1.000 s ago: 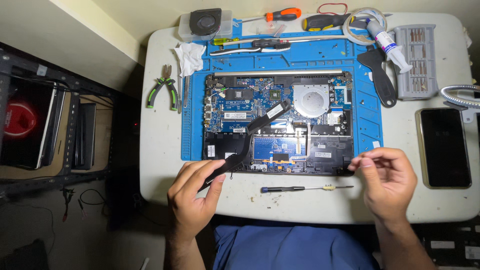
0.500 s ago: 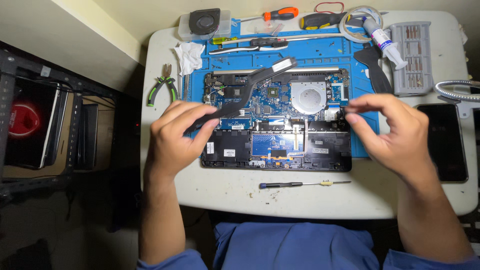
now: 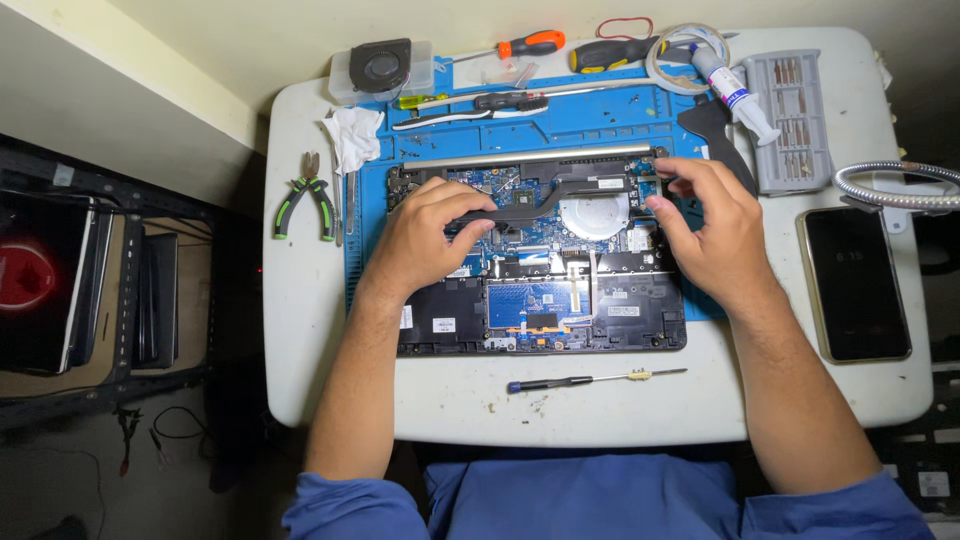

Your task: The person applies a white substance from a syringe onto the laptop motherboard, then places a black plastic cover over the CPU area. They use a screwdriver to secure the cover with screws.

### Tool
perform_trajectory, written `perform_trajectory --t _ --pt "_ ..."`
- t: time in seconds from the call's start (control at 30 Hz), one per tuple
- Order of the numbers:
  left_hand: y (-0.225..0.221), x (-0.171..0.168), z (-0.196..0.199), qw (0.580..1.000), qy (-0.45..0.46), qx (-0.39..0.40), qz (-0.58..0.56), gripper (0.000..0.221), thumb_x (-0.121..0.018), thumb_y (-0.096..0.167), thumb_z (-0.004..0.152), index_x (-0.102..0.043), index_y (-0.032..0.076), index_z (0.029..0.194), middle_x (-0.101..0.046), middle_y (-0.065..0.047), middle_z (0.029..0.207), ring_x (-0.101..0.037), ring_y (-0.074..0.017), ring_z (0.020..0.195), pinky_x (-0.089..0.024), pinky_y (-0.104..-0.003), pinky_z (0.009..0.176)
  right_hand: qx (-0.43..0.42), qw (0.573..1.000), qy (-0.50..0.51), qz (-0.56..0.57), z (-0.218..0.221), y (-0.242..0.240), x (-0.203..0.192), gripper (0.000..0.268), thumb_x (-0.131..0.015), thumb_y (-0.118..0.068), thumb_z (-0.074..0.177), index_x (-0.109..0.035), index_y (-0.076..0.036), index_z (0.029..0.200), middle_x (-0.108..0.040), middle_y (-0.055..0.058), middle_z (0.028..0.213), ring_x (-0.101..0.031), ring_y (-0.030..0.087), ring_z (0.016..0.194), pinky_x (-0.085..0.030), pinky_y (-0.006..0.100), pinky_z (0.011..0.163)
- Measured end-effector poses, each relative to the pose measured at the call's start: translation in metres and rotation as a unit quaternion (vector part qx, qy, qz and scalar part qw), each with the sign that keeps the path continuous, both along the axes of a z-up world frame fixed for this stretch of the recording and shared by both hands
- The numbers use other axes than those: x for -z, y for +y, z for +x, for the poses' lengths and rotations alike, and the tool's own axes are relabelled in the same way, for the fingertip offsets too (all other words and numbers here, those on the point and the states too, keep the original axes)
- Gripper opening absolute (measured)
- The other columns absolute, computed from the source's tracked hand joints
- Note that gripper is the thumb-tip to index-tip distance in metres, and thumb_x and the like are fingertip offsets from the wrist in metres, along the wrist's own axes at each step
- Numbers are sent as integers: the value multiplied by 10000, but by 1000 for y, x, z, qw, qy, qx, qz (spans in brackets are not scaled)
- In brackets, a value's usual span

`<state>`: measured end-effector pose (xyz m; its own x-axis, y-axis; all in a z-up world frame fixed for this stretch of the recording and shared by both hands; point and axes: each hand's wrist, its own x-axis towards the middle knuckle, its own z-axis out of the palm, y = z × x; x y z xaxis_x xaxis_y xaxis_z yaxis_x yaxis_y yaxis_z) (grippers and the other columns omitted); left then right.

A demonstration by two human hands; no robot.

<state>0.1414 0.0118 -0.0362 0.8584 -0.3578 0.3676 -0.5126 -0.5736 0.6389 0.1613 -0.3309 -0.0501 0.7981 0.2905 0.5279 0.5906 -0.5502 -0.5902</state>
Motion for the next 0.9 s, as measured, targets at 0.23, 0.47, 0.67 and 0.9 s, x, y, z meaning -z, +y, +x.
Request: perform_trajectory --t 0.23,0.47,0.67,0.9 --pt "6 0 -4 999 26 32 -19 120 -744 129 934 -761 110 1052 -752 -102 993 -679 -328 959 -545 -439 860 -15 999 -11 -30 4 11 3 240 -753 -116 1037 -712 -8 1248 -714 148 1111 -697 352 943 -566 453 855" --pt "36 -21 -16 995 71 70 -32 112 -763 115 896 -770 116 1007 -759 -102 967 -675 -329 947 -533 -439 868 -40 996 -43 -73 11 42 -42 104 -708 -112 1075 -753 -66 1156 -734 83 1033 -699 289 871 -560 401 832" --pt "59 -23 -21 988 107 92 -55 123 -793 113 862 -779 121 983 -772 -97 952 -683 -316 935 -521 -435 881 -164 960 7 -227 37 108 -63 103 -769 -91 930 -776 -25 1008 -752 155 952 -730 310 901 -570 384 833" --pt "67 -24 -23 989 107 83 -61 128 -797 97 853 -783 105 980 -772 -106 944 -679 -313 933 -517 -427 891 -219 925 -27 -308 55 142 -31 177 -813 -177 887 -787 -63 1020 -750 121 952 -722 291 905 -577 408 817"
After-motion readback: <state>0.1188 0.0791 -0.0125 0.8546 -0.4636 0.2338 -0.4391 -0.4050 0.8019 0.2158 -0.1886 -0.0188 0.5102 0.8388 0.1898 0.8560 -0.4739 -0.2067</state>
